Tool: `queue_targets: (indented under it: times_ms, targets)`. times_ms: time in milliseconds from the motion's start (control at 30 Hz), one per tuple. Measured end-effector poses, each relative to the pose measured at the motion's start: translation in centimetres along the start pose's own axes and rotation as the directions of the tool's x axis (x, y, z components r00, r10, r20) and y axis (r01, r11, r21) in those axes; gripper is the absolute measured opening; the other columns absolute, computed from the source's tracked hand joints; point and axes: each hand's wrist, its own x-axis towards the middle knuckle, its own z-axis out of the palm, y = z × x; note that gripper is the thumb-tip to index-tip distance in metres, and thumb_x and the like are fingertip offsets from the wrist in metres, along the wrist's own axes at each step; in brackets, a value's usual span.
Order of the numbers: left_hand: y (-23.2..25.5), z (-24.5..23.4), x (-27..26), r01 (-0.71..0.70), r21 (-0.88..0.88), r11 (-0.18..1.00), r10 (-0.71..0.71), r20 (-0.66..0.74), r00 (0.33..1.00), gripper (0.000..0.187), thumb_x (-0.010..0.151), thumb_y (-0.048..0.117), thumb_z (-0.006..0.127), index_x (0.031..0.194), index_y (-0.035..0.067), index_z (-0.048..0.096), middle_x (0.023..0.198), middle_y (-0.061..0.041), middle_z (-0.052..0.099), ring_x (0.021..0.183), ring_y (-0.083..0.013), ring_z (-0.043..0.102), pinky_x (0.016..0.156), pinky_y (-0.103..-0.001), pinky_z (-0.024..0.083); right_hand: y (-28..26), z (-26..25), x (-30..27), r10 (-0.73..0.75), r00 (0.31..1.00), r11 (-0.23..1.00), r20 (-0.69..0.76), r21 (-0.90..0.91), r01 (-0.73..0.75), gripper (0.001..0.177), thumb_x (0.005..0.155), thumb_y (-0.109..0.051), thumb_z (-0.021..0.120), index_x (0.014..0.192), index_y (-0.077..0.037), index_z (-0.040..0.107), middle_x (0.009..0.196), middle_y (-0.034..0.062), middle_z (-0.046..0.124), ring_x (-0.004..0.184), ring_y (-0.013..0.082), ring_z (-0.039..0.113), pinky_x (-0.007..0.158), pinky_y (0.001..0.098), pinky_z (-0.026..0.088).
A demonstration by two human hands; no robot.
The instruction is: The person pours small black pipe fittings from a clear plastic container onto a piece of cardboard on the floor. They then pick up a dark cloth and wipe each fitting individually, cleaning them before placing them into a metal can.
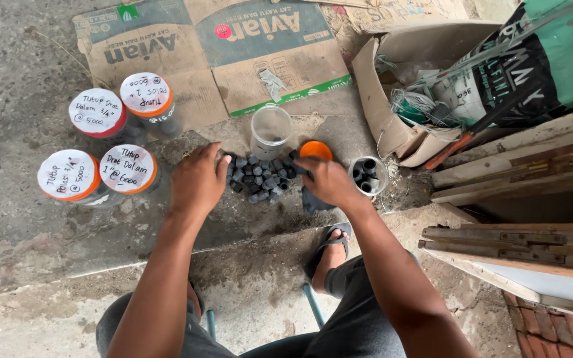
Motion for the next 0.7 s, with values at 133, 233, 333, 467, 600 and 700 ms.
queue_targets:
  times_ms: [133,233,333,467,600,700]
  targets:
    - [0.0,2.3,1.5,0.021,-0.037,0.999,-0.019,0.048,0.999,0.036,0.102,0.033,0.061,0.128,0.010,0.070,0.100,-0.006,0.075,0.092,-0.0307,0.075,0.085,-0.046,0.058,-0.3,-0.3,-2.6,-0.063,0.991,0.994,0.114,-0.083,0.073,0.028,0.092,-0.009,0.071,0.120,-0.007,0.072,0.103,0.0216,0.076,0.087,0.0409,0.077,0.071,0.0526,0.063]
    - [-0.2,5.3,2.4,0.079,0.040,0.996,-0.079,-0.002,0.997,0.034,0.100,0.033,0.062,0.125,0.012,0.071,0.098,-0.004,0.076,0.092,-0.0310,0.075,0.087,-0.048,0.056,3.9,3.5,-3.5,-0.039,0.964,0.985,0.264,-0.150,0.081,0.022,0.093,-0.016,0.068,0.115,-0.011,0.073,0.099,0.0167,0.077,0.087,0.0378,0.077,0.070,0.0490,0.064]
    - [-0.6,7.9,3.1,0.100,0.073,0.992,-0.102,0.019,0.995,0.033,0.100,0.033,0.062,0.124,0.012,0.071,0.099,-0.005,0.075,0.095,-0.0311,0.075,0.091,-0.048,0.053,6.1,6.1,-4.4,0.002,0.933,0.983,0.361,-0.170,0.064,0.023,0.094,-0.016,0.065,0.115,-0.014,0.073,0.099,0.0141,0.076,0.089,0.0344,0.077,0.071,0.0458,0.064]
    - [-1.3,12.3,4.0,0.133,-0.076,0.988,-0.121,0.143,0.982,0.034,0.103,0.012,0.054,0.133,0.006,0.067,0.117,-0.015,0.073,0.108,-0.0372,0.071,0.097,-0.052,0.053,4.8,5.2,-5.0,-0.032,0.912,0.985,0.408,-0.142,0.098,0.025,0.092,-0.010,0.056,0.110,-0.006,0.074,0.097,0.0179,0.075,0.088,0.0384,0.075,0.071,0.0499,0.063]
    - [-3.1,16.0,5.0,0.064,-0.006,0.998,-0.060,0.277,0.959,0.040,0.101,0.003,0.055,0.141,0.004,0.061,0.132,-0.022,0.066,0.121,-0.0423,0.064,0.104,-0.057,0.051,4.3,5.7,-5.4,-0.035,0.914,0.979,0.405,-0.171,0.114,0.024,0.090,-0.010,0.054,0.103,-0.008,0.074,0.094,0.0163,0.075,0.086,0.0375,0.076,0.067,0.0497,0.062]
    - [-3.1,15.1,4.6,0.072,0.056,0.996,-0.091,0.480,0.872,0.062,0.097,-0.002,0.061,0.156,0.008,0.046,0.155,-0.029,0.041,0.138,-0.0495,0.048,0.113,-0.064,0.044,3.4,5.9,-5.8,-0.061,0.910,0.974,0.411,-0.173,0.144,0.024,0.089,-0.008,0.053,0.102,-0.009,0.073,0.095,0.0166,0.075,0.085,0.0387,0.076,0.065,0.0508,0.062]
